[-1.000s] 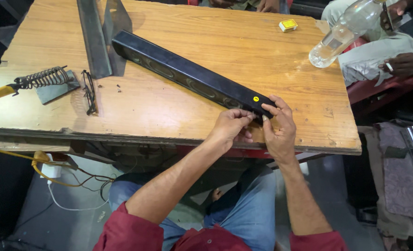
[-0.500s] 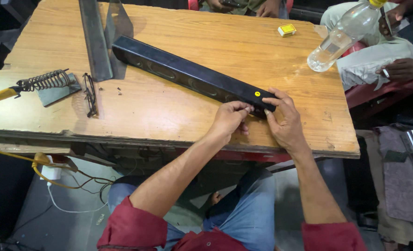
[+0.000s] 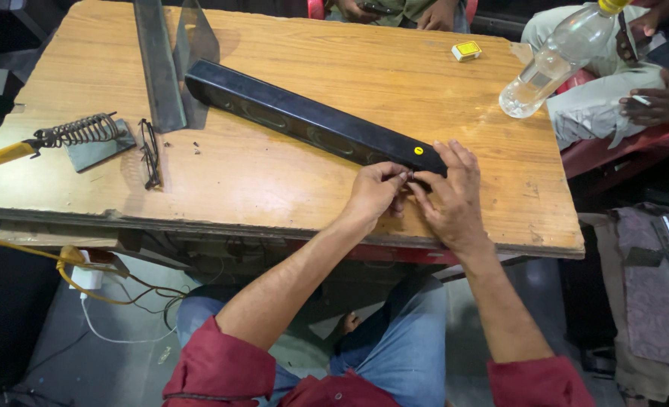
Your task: The person sits at a workbench and uses a soldering iron to heat and solder wires and small components. They handle a cylindrical component, a small white box, and wires, applying solder to connections while seated.
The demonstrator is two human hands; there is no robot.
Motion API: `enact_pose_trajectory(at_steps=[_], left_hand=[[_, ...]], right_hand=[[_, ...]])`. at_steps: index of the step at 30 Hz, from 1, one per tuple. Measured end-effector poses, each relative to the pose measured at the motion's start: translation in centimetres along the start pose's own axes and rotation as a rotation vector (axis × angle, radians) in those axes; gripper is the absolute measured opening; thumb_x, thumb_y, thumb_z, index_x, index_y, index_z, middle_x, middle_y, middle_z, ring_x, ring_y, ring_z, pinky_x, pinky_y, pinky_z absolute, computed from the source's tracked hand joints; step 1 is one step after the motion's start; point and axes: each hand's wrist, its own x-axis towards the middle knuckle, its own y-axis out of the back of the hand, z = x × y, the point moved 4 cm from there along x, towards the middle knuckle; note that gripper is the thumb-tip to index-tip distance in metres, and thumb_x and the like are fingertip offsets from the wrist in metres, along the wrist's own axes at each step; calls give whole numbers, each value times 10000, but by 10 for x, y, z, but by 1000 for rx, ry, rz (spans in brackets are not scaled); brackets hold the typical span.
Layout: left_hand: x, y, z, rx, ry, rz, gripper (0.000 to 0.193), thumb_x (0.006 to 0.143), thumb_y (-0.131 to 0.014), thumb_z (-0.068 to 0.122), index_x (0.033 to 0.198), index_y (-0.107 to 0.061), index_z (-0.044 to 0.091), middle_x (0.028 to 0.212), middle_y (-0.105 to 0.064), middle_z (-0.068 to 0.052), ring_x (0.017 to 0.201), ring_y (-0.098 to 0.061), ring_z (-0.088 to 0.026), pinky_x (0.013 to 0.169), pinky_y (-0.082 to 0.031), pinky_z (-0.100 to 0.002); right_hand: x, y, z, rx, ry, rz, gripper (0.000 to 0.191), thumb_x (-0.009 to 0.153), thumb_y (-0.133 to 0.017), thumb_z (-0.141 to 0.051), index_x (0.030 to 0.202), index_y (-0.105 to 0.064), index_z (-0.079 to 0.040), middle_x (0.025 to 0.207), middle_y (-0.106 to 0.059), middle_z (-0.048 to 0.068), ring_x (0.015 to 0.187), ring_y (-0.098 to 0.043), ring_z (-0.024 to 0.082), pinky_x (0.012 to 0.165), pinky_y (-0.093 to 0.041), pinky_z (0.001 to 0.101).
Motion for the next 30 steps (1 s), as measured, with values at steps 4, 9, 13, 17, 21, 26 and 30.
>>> enact_pose_trajectory(at_steps=[4, 9, 13, 17, 21, 26, 30], left_hand=[[2, 0, -1, -14, -67, 9, 160, 1018, -601, 100, 1023, -709, -18, 660, -648, -65, 430, -557, -120, 374, -450, -289], [1, -1, 1, 1, -89, -2, 165, 1024, -595, 88, 1018, -713, -27, 649, -632, -74, 433, -552, -119, 376, -454, -289], [0, -1, 1, 7, -76, 10, 165, 1019, -596, 89, 1024, -713, -28, 664, -643, -67, 440, -556, -117, 381, -465, -290], [1, -2, 1, 3, -89, 6, 165, 1018, -595, 88, 1033, -708, -31, 656, -632, -64, 439, -554, -120, 379, -476, -296], [2, -2, 0, 4, -80, 10, 165, 1018, -598, 93, 1036, -706, -31, 644, -625, -67, 435, -553, -120, 377, -482, -299], [0, -2, 1, 25, -84, 15, 163, 1019, -598, 96, 1030, -709, -22, 632, -620, -61, 433, -546, -117, 376, -473, -296], [0, -1, 2, 24, -91, 10, 161, 1026, -594, 96, 1012, -700, -24, 623, -615, -59, 433, -545, -122, 376, -458, -295]], right_hand=[[2, -4, -1, -29, -1, 6, 238, 871, -836, -141, 1092, -764, -91, 1499, -530, 178, 1444, -437, 397, 1220, -330, 553], [2, -4, -1, -55, 4, 19, 199, 889, -821, -112, 1076, -765, -72, 1482, -550, 177, 1432, -451, 388, 1222, -338, 555], [2, -4, -2, -43, 4, 31, 168, 894, -807, -79, 1052, -760, -51, 1464, -571, 168, 1424, -466, 381, 1217, -351, 547], [4, -3, -1, -33, 11, 28, 143, 891, -790, -60, 1028, -755, -33, 1448, -577, 174, 1414, -471, 388, 1208, -357, 547], [4, -3, -2, -22, 6, 32, 130, 911, -786, -62, 1033, -756, -30, 1448, -579, 168, 1411, -473, 387, 1201, -363, 540], [2, -2, -4, -25, 20, 49, 132, 919, -781, -61, 1038, -754, -10, 1437, -590, 166, 1405, -473, 384, 1202, -361, 542], [1, -2, -3, -19, 0, 43, 108, 911, -765, -43, 1007, -743, 2, 1425, -595, 175, 1405, -477, 390, 1205, -358, 546]])
